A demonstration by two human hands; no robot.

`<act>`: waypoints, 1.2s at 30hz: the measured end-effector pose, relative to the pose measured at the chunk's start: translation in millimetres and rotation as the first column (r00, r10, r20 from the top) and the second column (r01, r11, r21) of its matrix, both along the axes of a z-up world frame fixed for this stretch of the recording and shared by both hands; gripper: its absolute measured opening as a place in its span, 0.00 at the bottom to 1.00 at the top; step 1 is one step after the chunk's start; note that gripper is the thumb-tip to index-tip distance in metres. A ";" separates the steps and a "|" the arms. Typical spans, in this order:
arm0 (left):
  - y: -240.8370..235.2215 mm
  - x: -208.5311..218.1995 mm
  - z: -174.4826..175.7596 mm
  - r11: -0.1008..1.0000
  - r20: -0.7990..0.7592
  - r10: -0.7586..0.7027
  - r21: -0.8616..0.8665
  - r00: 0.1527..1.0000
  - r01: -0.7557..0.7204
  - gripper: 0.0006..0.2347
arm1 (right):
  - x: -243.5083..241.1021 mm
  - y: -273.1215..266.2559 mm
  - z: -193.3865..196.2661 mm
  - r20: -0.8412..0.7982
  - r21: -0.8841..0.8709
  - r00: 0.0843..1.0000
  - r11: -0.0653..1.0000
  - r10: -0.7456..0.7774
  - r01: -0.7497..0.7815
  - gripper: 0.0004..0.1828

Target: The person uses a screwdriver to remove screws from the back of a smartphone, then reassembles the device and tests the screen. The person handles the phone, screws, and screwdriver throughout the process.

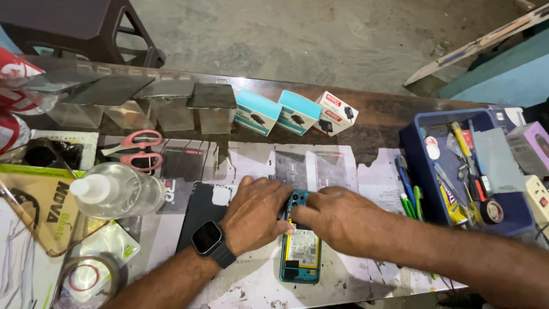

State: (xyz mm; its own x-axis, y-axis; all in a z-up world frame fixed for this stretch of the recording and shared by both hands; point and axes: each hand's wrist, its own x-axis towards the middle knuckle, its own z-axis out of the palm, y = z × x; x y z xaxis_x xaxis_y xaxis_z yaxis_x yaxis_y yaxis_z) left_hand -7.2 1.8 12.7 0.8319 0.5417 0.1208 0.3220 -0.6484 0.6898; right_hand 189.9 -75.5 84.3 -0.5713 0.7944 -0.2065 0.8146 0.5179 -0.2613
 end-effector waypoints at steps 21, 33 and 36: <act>-0.4 1.0 0.1 1.000 -0.018 -0.002 0.006 1.000 0.002 0.29 | -8.8 -1.8 6.5 0.103 -0.102 0.988 0.987 -0.112 0.122 0.11; -0.7 1.9 0.0 0.999 -0.025 -0.011 0.041 1.000 0.012 0.31 | -3.2 -2.6 5.1 -0.126 0.085 0.991 0.995 -0.033 0.044 0.05; -1.9 1.1 -3.1 0.999 -0.010 0.001 0.035 1.000 -0.001 0.30 | -4.0 -2.5 4.6 -0.003 -0.043 0.986 0.985 -0.169 0.169 0.07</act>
State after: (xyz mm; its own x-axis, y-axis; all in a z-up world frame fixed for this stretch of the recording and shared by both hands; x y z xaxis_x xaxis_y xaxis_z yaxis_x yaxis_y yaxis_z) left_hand -6.2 -0.1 9.5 0.8326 0.5380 0.1313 0.3295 -0.6719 0.6633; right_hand 185.9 -78.0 88.9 -0.4309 0.8703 -0.2387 0.8876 0.3611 -0.2859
